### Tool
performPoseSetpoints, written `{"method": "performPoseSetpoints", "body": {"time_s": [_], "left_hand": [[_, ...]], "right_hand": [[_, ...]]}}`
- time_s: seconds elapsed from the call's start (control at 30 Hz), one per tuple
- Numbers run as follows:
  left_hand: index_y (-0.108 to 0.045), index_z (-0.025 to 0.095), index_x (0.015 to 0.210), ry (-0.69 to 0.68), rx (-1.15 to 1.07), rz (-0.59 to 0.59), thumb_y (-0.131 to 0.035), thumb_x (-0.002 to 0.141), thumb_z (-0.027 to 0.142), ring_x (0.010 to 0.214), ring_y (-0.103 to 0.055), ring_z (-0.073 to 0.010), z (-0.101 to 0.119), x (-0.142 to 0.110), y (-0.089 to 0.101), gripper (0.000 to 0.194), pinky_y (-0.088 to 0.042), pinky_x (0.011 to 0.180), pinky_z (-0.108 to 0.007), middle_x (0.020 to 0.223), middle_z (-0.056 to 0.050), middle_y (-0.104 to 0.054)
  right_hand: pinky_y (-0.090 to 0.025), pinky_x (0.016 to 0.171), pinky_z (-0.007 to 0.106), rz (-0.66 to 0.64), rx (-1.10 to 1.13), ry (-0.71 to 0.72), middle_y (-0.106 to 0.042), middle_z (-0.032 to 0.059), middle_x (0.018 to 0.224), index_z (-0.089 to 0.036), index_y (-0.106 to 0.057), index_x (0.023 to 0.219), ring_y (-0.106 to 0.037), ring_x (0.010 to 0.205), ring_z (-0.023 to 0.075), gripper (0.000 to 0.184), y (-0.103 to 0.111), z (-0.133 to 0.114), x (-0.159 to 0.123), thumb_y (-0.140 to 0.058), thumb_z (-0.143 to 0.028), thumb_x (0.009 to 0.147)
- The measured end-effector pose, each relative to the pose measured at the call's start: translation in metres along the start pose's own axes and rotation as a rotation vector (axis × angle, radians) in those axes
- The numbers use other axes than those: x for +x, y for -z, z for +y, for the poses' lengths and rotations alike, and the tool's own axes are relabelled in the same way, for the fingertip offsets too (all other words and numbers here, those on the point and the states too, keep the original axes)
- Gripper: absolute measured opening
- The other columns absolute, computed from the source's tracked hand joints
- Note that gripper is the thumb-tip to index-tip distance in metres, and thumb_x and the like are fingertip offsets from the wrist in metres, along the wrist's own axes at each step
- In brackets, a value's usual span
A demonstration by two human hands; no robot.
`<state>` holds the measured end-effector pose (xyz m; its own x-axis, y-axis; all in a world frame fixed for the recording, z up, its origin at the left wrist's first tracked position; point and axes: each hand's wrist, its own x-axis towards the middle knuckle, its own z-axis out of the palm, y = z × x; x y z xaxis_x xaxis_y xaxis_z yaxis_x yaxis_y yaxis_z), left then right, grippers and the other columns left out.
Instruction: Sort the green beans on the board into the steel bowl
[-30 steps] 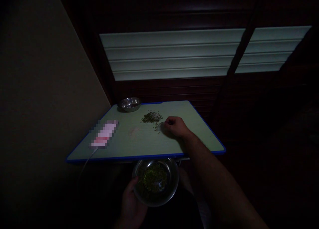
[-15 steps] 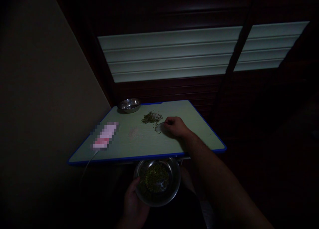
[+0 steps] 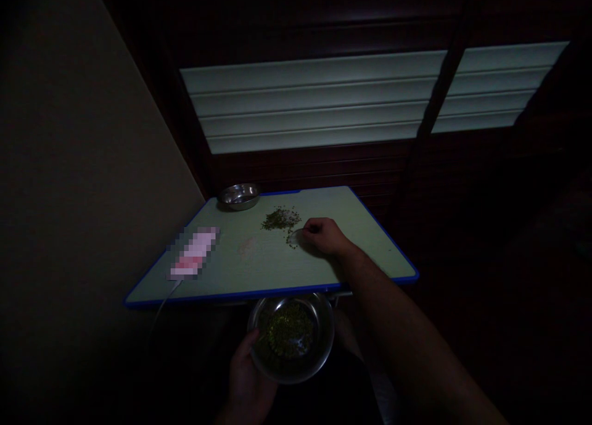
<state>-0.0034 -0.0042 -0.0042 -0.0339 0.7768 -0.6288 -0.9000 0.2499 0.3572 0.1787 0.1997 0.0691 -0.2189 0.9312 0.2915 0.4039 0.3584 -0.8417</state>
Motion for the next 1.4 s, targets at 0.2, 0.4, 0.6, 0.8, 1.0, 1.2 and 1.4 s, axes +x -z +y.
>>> {"method": "performPoseSetpoints", "body": {"time_s": [0.2,0.4,0.6,0.8,1.0,1.2,1.4], "left_hand": [[-0.072,0.013,0.108,0.005,0.012,0.003,-0.057,0.083,0.023,0.087,-0.072,-0.0259,0.0008,-0.0015,0.0023,0.031,-0.052,0.091,-0.043,0.083,-0.009,-0.078],[-0.072,0.012,0.105,0.011,-0.016,-0.011,-0.057,0.084,0.023,0.083,-0.072,-0.0245,0.0006,-0.0008,0.0021,0.028,-0.052,0.092,-0.043,0.083,-0.009,-0.078],[-0.072,0.012,0.104,0.005,-0.027,-0.011,-0.055,0.085,0.021,0.084,-0.072,-0.0242,0.0009,-0.0032,-0.0014,0.027,-0.052,0.093,-0.042,0.084,-0.009,-0.078],[-0.072,0.011,0.103,0.015,-0.037,0.007,-0.054,0.085,0.021,0.082,-0.072,-0.0245,0.0005,-0.0044,-0.0024,0.027,-0.052,0.094,-0.043,0.082,-0.009,-0.078],[-0.071,0.013,0.107,-0.019,-0.028,-0.015,-0.054,0.085,0.022,0.084,-0.072,-0.0239,-0.0013,-0.0006,0.0005,0.029,-0.051,0.095,-0.044,0.084,-0.008,-0.078],[-0.071,0.013,0.106,-0.001,-0.035,-0.013,-0.054,0.085,0.021,0.085,-0.072,-0.0245,-0.0004,-0.0017,-0.0004,0.029,-0.052,0.094,-0.044,0.084,-0.009,-0.078],[-0.071,0.013,0.105,-0.007,-0.040,0.013,-0.056,0.084,0.021,0.084,-0.072,-0.0242,0.0001,-0.0013,0.0001,0.028,-0.053,0.092,-0.043,0.084,-0.009,-0.078]], "right_hand": [[-0.039,0.058,0.026,-0.026,0.022,0.017,-0.058,0.0000,0.062,-0.015,-0.064,0.067,-0.048,0.060,0.0124,0.024,-0.0001,-0.0006,-0.0003,-0.065,-0.039,0.067],[-0.039,0.060,0.027,-0.060,0.039,-0.007,-0.058,-0.0006,0.061,-0.015,-0.065,0.067,-0.049,0.060,0.0124,0.024,0.0007,-0.0055,-0.0026,-0.066,-0.039,0.067],[-0.041,0.061,0.028,-0.105,0.094,-0.004,-0.060,0.0010,0.063,-0.015,-0.064,0.067,-0.049,0.060,0.0126,0.021,-0.0004,-0.0056,-0.0039,-0.068,-0.036,0.067],[-0.039,0.057,0.027,-0.094,0.064,0.000,-0.058,0.0008,0.060,-0.015,-0.062,0.064,-0.048,0.058,0.0123,0.026,-0.0025,-0.0048,-0.0028,-0.068,-0.040,0.065],[-0.036,0.053,0.025,-0.065,-0.004,-0.042,-0.055,-0.0009,0.057,-0.015,-0.061,0.063,-0.045,0.055,0.0110,0.025,-0.0037,-0.0048,-0.0014,-0.065,-0.040,0.065],[-0.034,0.051,0.026,0.041,-0.091,-0.115,-0.054,-0.0010,0.055,-0.016,-0.061,0.062,-0.044,0.052,0.0110,0.019,0.0000,-0.0078,-0.0002,-0.061,-0.035,0.065],[-0.036,0.053,0.026,0.127,-0.153,-0.149,-0.058,-0.0002,0.055,-0.017,-0.061,0.061,-0.048,0.053,0.0120,0.011,0.0036,-0.0070,0.0014,-0.059,-0.027,0.065]]}}
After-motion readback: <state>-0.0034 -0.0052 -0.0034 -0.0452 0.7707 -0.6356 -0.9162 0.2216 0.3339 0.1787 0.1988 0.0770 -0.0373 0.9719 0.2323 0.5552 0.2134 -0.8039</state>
